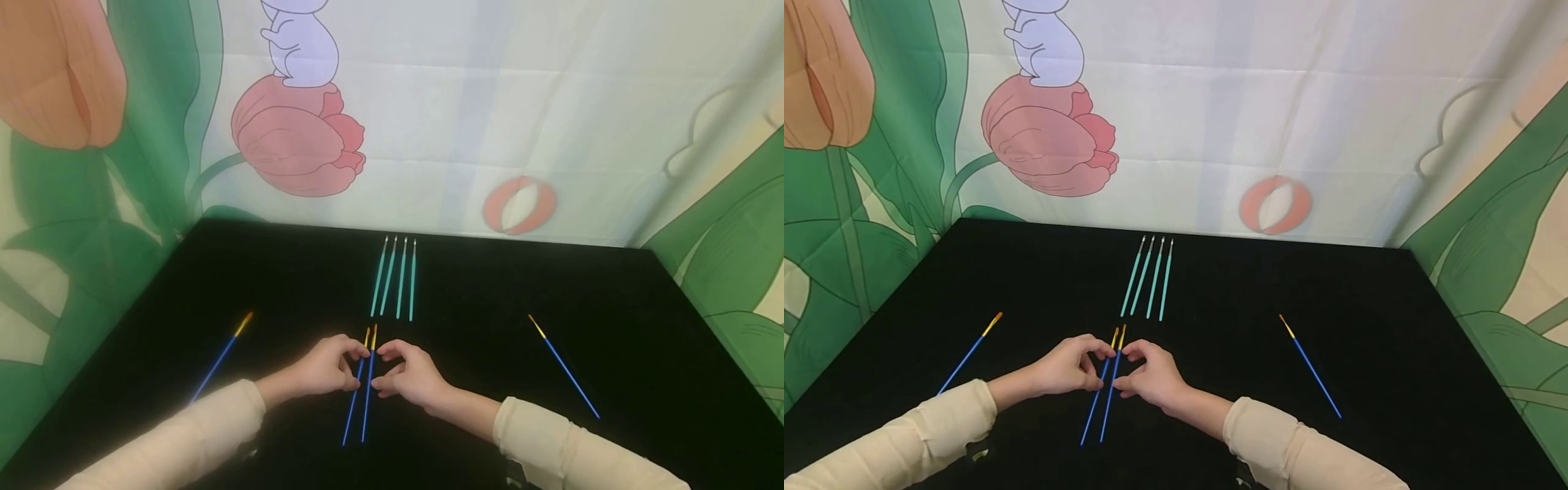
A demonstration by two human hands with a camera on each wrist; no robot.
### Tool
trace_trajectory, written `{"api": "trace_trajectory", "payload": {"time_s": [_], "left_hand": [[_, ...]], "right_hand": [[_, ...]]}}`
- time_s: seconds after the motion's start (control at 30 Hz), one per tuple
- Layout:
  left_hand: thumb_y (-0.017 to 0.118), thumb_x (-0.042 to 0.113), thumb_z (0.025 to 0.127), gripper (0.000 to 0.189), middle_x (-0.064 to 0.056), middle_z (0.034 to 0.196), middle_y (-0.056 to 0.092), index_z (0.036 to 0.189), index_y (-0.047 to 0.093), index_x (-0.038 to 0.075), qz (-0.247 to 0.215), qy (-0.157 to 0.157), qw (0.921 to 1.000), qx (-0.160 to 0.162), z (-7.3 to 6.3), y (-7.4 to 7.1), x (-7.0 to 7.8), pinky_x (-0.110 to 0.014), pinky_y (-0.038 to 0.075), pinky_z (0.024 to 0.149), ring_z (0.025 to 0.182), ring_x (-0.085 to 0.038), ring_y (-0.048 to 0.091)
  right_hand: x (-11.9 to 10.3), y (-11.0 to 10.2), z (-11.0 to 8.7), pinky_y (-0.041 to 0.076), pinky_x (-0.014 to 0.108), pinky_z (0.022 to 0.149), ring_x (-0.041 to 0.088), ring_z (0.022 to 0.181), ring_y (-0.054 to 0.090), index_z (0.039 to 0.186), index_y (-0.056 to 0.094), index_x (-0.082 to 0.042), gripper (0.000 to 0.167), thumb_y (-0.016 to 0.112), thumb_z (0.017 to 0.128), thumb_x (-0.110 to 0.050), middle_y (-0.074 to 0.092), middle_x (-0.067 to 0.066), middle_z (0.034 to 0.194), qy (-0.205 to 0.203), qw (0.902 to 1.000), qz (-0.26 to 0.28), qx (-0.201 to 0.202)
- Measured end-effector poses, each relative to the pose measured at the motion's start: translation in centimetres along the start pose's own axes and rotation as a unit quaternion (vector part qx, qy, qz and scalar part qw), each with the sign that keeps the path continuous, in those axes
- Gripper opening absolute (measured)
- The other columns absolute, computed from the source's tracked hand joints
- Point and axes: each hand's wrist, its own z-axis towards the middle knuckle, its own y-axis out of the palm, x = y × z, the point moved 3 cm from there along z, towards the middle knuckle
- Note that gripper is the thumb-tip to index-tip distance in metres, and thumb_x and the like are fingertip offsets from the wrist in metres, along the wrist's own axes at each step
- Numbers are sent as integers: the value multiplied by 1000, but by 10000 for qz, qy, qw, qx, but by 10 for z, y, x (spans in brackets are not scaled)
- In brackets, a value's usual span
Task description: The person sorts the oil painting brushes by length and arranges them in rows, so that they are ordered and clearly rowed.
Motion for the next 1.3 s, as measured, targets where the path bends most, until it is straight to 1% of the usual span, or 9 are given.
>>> {"api": "trace_trajectory", "payload": {"time_s": [0.13, 0.3, 0.43, 0.57, 0.67, 0.83, 1.0, 1.17, 1.3], "left_hand": [[67, -3, 74, 38, -14, 100, 49, 111, 57, -3, -94, -30, 10000, -5, 0, -1, 1, -27, 51, 54, 63, -11, 58], [67, -1, 76, 38, -15, 102, 50, 112, 56, -2, -170, -76, 9998, -79, -1, -2, 3, -27, 51, 55, 63, -12, 59], [67, 0, 77, 37, -15, 102, 51, 112, 56, -2, -247, -64, 9996, -89, -1, -5, 5, -28, 52, 55, 63, -12, 60], [66, 0, 79, 31, -17, 100, 53, 109, 58, -2, -400, 3, 9992, -12, 0, -9, 6, -27, 53, 55, 61, -15, 61], [66, 1, 79, 29, -16, 96, 54, 107, 59, -1, -410, 116, 9991, 81, 0, -14, 9, -27, 53, 53, 60, -17, 61], [66, 3, 80, 33, -15, 93, 55, 111, 58, -2, -305, 271, 9990, 177, -4, -23, 12, -27, 52, 52, 59, -18, 59], [65, 4, 80, 36, -15, 95, 55, 114, 56, 0, -386, 358, 9985, 114, -8, -31, 11, -30, 53, 53, 61, -20, 59], [66, 7, 80, 39, -15, 97, 55, 117, 55, 1, -455, 475, 9978, 6, -12, -38, 8, -33, 53, 53, 61, -21, 58], [66, 8, 80, 41, -17, 98, 56, 118, 54, 2, -433, 497, 9978, -31, -17, -46, 7, -33, 52, 52, 61, -20, 58]], "right_hand": [[-1, -4, -3, 55, 34, 69, 27, 77, 65, 121, 45, 3, 43, 63, 82, -1, 45, 20, 116, 68, 9999, 63, -90], [-2, -13, -8, 55, 35, 70, 26, 78, 65, 121, 46, 4, 43, 63, 82, -1, 47, 19, 113, 59, 9999, -8, -109], [-1, -20, -11, 55, 36, 71, 26, 79, 65, 122, 45, 4, 44, 63, 82, -2, 47, 20, 112, -12, 10000, 1, -94], [-5, -27, -16, 54, 35, 71, 25, 80, 65, 122, 46, 4, 45, 64, 82, -3, 47, 22, 113, -142, 9999, -18, 0], [-8, -33, -19, 55, 35, 71, 24, 80, 64, 122, 46, 3, 46, 66, 81, -5, 48, 23, 113, -265, 9995, -128, 88], [-10, -45, -24, 54, 34, 72, 23, 80, 64, 123, 46, 3, 49, 67, 80, -8, 49, 23, 112, -347, 9990, -263, 123], [-12, -57, -30, 54, 34, 72, 24, 82, 64, 125, 44, 4, 52, 67, 81, -9, 48, 26, 113, -441, 9987, -237, 108], [-13, -71, -36, 54, 32, 72, 26, 83, 63, 127, 42, 3, 54, 66, 81, -7, 46, 27, 114, -557, 9980, -239, 205], [-14, -81, -40, 54, 32, 73, 30, 85, 63, 128, 40, 4, 55, 66, 81, -7, 45, 29, 115, -565, 9979, -161, 269]]}}
